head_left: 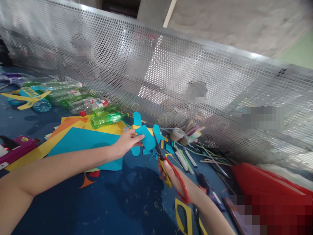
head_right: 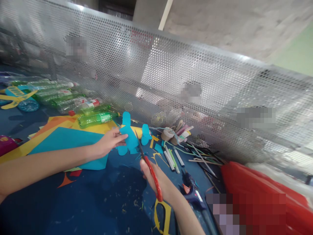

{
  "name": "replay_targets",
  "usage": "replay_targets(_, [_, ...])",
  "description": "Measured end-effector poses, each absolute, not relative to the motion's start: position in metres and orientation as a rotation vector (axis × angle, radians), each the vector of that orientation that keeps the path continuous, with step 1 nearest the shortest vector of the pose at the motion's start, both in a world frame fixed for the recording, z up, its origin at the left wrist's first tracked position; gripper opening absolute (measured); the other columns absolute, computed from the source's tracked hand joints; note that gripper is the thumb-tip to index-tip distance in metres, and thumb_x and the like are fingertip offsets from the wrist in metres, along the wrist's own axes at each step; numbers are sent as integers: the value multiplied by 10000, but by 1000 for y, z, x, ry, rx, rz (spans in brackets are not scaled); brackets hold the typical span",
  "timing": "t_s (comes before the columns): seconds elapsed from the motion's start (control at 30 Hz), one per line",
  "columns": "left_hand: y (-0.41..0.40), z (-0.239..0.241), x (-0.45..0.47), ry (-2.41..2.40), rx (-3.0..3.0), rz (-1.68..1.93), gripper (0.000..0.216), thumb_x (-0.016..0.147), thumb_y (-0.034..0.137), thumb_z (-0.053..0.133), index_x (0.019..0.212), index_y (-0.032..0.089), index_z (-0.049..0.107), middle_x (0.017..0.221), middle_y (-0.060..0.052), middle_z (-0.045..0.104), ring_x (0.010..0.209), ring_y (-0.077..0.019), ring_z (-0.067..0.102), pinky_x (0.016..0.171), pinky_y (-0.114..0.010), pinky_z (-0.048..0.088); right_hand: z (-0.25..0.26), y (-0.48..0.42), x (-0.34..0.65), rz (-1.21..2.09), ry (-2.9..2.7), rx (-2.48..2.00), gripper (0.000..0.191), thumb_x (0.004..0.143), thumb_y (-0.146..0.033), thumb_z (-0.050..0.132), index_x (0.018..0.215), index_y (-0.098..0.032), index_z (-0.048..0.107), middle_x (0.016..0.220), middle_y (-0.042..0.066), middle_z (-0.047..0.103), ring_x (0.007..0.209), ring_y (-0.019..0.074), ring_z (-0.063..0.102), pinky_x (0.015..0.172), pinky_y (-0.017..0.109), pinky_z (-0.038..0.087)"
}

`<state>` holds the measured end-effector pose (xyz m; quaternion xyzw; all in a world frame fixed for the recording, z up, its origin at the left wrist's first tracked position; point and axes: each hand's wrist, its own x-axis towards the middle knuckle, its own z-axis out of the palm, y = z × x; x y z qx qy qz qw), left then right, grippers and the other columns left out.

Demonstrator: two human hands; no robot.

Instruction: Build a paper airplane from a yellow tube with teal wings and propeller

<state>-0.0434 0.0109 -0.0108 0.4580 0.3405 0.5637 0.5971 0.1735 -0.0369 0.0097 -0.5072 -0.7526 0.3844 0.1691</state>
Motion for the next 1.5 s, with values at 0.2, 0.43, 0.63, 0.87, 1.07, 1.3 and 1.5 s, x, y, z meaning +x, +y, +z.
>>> replay_targets(0.2, [10, -10, -44, 777, 1032, 1336, 121, 786, 225, 666, 862, 140, 627, 784, -44, 697, 730, -145, 655, 748, -303, 528, 8, -38, 173, 1206, -2087, -1428, 514, 864, -665, 255, 730, -215, 464, 661, -14, 421, 600, 147, 469, 570, 303, 524])
replay_targets(0.43, [11, -13, -43, 809, 1113, 1316, 254, 731, 264, 722, 940, 153, 630, 855, -51, 706, 766, -167, 660, 762, -330, 519, 8, -38, 173, 1165, -2123, -1420, 504, 870, -654, 257, 727, -218, 466, 651, -17, 433, 572, 143, 471, 558, 299, 510])
replay_targets(0.63, [13, -16, -45, 809, 1150, 1311, 200, 746, 248, 706, 912, 163, 636, 824, -38, 709, 764, -157, 660, 745, -300, 522, 8, -39, 175, 1114, -2146, -1463, 517, 864, -656, 253, 744, -222, 508, 670, 9, 506, 601, 163, 511, 532, 295, 506])
replay_targets(0.87, [13, -15, -45, 819, 1167, 1294, 221, 743, 269, 709, 920, 155, 642, 839, -51, 708, 790, -169, 659, 760, -311, 517, 7, -39, 174, 1114, -2135, -1470, 497, 867, -641, 276, 753, -223, 520, 680, 14, 512, 601, 162, 516, 526, 297, 514])
replay_targets(1.07, [12, -15, -45, 831, 1179, 1282, 185, 751, 257, 696, 889, 144, 647, 824, -51, 704, 776, -161, 655, 751, -300, 517, 8, -40, 173, 1144, -2124, -1444, 490, 870, -640, 281, 752, -220, 503, 663, -2, 463, 585, 147, 479, 516, 280, 502])
replay_targets(1.3, [11, -11, -45, 886, 1183, 1306, 111, 755, 220, 689, 791, 145, 615, 718, -16, 671, 702, -137, 635, 715, -287, 526, -3, -34, 174, 1135, -2084, -1522, 506, 859, -665, 284, 695, -210, 430, 609, -32, 385, 504, 116, 422, 431, 243, 439])
replay_targets(1.5, [13, -13, -46, 896, 1169, 1288, 200, 749, 253, 691, 890, 123, 639, 755, -41, 666, 745, -157, 635, 764, -329, 517, -2, -31, 177, 1020, -2163, -1539, 514, 861, -655, 292, 650, -206, 428, 566, -27, 408, 468, 109, 404, 405, 226, 368])
